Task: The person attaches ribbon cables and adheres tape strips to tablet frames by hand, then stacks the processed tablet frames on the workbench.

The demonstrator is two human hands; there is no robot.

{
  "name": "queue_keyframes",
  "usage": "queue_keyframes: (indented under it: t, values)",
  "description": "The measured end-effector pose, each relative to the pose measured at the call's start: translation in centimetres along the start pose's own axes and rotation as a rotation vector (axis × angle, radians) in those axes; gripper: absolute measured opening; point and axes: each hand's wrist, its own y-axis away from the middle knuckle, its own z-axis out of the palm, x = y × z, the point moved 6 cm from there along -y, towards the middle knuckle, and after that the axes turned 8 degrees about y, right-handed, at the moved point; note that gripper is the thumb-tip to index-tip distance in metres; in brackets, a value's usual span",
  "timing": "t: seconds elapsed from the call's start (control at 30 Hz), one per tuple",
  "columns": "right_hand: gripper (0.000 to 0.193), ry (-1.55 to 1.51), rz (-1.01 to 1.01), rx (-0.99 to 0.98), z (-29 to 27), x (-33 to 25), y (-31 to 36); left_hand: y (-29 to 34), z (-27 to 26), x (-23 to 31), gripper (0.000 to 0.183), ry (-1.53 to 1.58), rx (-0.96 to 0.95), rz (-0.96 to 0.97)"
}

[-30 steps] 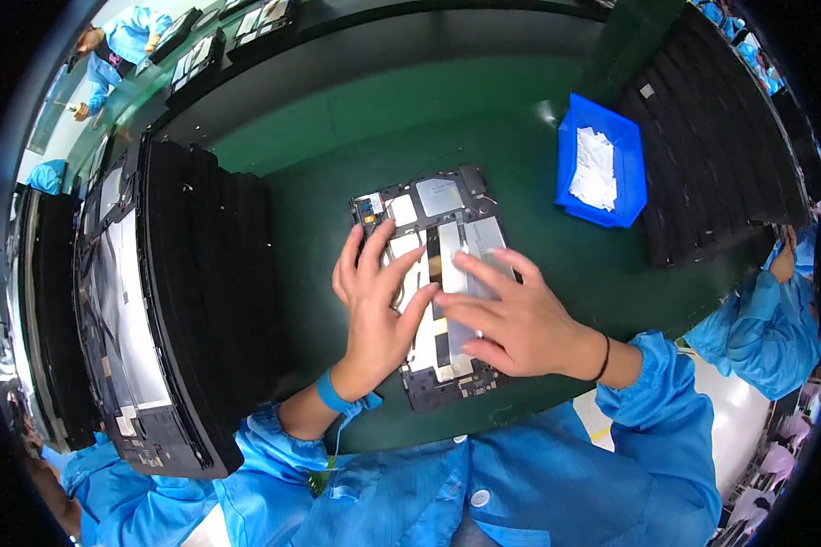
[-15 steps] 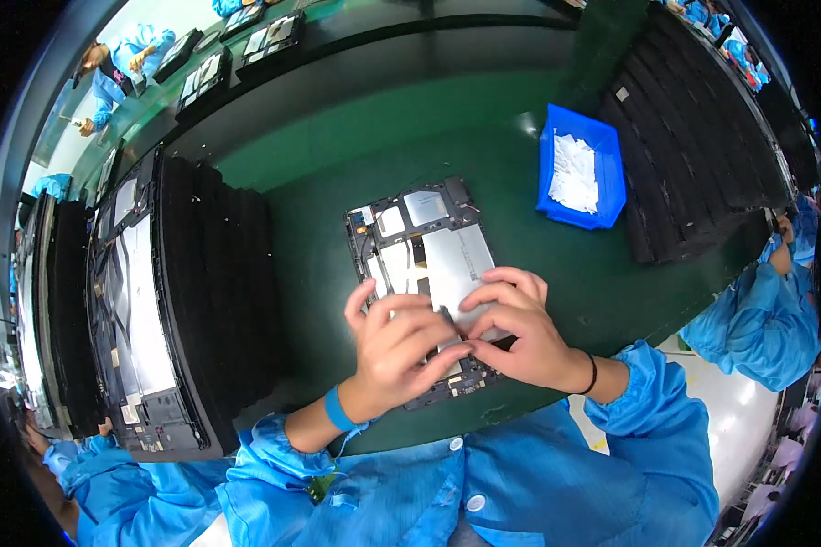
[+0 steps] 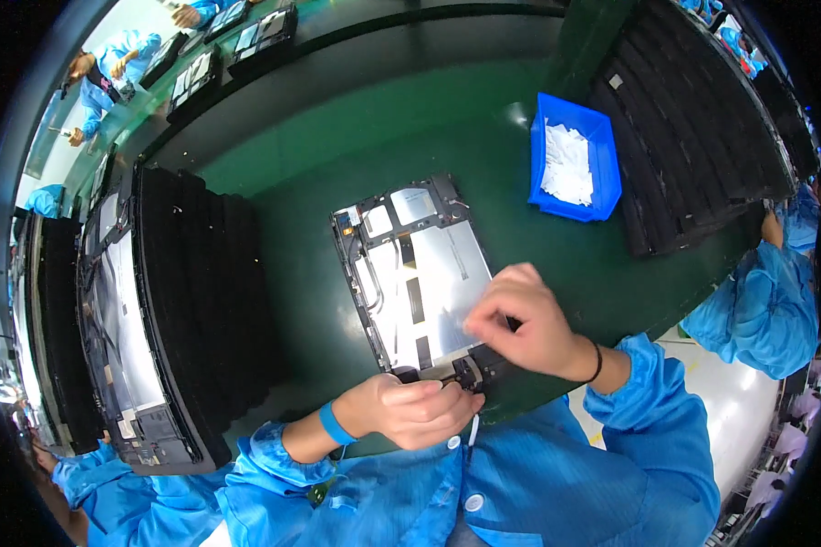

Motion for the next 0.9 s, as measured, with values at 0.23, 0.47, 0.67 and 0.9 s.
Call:
queue_keyframes:
  t: [0.23, 0.47, 0.67, 0.9]
  values:
    - [0.013, 0.914, 0.031, 0.657, -11.9, 3.9, -3.0, 1.0, 0.8, -7.3, 0.014, 0.33, 0.135, -0.951]
    - [0.012, 0.532, -0.233, 0.078, -2.0, -2.2, 0.9, 2.6, 2.7, -8.5, 0.011, 0.398, 0.097, -1.133]
    - [0.013, 0.392, -0.166, 0.084, 1.5, -3.8, 3.5, 2.3, 2.5, -8.4, 0.011, 0.408, 0.098, -1.124]
    - [0.013, 0.359, -0.13, 0.118, 1.2, -3.5, 3.3, 2.2, 2.4, -8.6, 0.01, 0.403, 0.087, -1.126]
